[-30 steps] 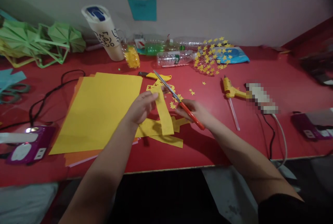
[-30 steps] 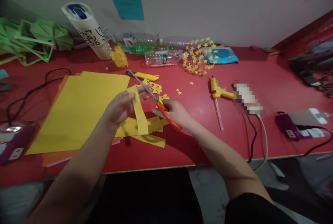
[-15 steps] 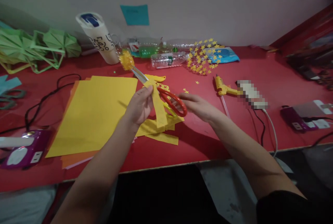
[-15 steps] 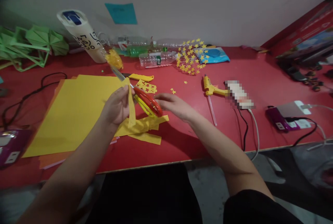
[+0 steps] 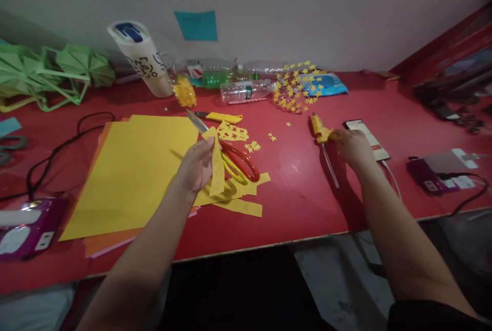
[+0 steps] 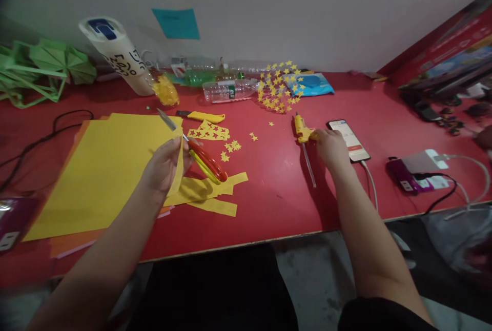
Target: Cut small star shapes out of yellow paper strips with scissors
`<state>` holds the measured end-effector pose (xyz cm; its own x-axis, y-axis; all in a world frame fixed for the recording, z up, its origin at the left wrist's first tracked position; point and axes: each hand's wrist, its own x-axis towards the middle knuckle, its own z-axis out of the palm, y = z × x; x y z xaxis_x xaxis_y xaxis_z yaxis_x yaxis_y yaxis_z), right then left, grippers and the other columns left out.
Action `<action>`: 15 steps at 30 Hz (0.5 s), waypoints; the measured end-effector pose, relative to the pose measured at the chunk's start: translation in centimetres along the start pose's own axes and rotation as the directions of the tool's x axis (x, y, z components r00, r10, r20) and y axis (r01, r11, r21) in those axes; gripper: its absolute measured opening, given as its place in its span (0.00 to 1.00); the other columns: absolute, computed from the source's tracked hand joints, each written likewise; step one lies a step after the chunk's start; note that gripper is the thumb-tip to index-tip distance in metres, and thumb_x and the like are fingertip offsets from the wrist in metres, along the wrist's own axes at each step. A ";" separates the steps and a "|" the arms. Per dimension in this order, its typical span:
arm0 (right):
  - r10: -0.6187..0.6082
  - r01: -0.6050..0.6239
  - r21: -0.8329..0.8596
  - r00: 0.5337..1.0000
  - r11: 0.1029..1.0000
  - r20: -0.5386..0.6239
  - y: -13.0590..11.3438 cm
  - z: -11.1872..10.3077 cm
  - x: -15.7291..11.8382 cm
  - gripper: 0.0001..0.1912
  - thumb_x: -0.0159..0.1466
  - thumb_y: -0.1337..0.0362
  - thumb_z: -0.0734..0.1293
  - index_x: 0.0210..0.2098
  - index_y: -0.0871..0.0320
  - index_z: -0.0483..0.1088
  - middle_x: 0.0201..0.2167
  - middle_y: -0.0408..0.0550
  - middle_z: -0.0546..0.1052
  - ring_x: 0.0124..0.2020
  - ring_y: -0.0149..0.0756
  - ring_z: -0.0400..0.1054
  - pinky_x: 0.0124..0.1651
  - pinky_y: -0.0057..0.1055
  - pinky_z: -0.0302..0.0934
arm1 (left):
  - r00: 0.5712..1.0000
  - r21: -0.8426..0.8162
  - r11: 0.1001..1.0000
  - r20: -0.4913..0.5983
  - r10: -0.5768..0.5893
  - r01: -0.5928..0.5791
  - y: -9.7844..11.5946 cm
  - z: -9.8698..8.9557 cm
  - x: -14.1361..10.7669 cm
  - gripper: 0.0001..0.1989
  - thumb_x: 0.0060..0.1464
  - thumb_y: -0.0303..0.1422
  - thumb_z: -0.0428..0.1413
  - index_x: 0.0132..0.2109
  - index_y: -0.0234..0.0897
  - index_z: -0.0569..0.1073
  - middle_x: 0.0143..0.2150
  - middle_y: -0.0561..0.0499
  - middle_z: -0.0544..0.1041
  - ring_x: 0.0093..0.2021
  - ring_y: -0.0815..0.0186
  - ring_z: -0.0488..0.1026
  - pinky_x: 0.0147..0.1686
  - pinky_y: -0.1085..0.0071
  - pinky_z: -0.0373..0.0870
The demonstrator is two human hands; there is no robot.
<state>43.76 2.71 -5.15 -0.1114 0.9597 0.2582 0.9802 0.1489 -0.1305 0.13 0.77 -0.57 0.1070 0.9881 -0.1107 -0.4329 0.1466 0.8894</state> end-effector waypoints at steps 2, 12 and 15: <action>0.031 -0.032 -0.047 0.999 0.998 -0.022 -1.3 0.6 -0.1 0.16 0.60 0.72 0.59 0.41 0.59 0.76 0.38 0.62 0.80 0.40 0.52 0.71 0.48 0.45 0.60 | 1.000 -0.001 1.000 -0.007 0.000 0.000 -0.1 -0.1 0.0 0.15 0.46 0.42 0.64 0.24 0.38 0.69 0.30 0.47 0.79 0.44 0.56 0.79 0.45 0.61 0.77; -0.038 0.038 -0.032 0.999 0.999 0.002 -6.3 1.8 4.5 0.16 0.61 0.73 0.59 0.44 0.62 0.74 0.44 0.64 0.79 0.46 0.53 0.70 0.50 0.45 0.62 | 0.999 0.007 0.999 0.004 -0.035 0.035 -0.2 -0.3 -0.3 0.16 0.43 0.43 0.66 0.24 0.38 0.70 0.30 0.46 0.80 0.45 0.54 0.80 0.44 0.59 0.78; -0.039 0.037 -0.026 0.998 0.999 -0.049 -7.7 2.0 5.2 0.16 0.61 0.73 0.59 0.44 0.62 0.74 0.45 0.64 0.79 0.47 0.55 0.70 0.52 0.47 0.61 | 0.998 0.006 0.998 -0.001 -0.058 0.058 -0.2 -0.5 -0.3 0.16 0.42 0.43 0.66 0.25 0.37 0.70 0.30 0.46 0.81 0.46 0.54 0.80 0.43 0.60 0.78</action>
<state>35.27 7.04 -4.68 -0.1410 0.9402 0.3100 0.9793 0.1784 -0.0958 -0.22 0.46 -0.94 0.1315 0.9779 -0.1627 -0.4210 0.2036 0.8839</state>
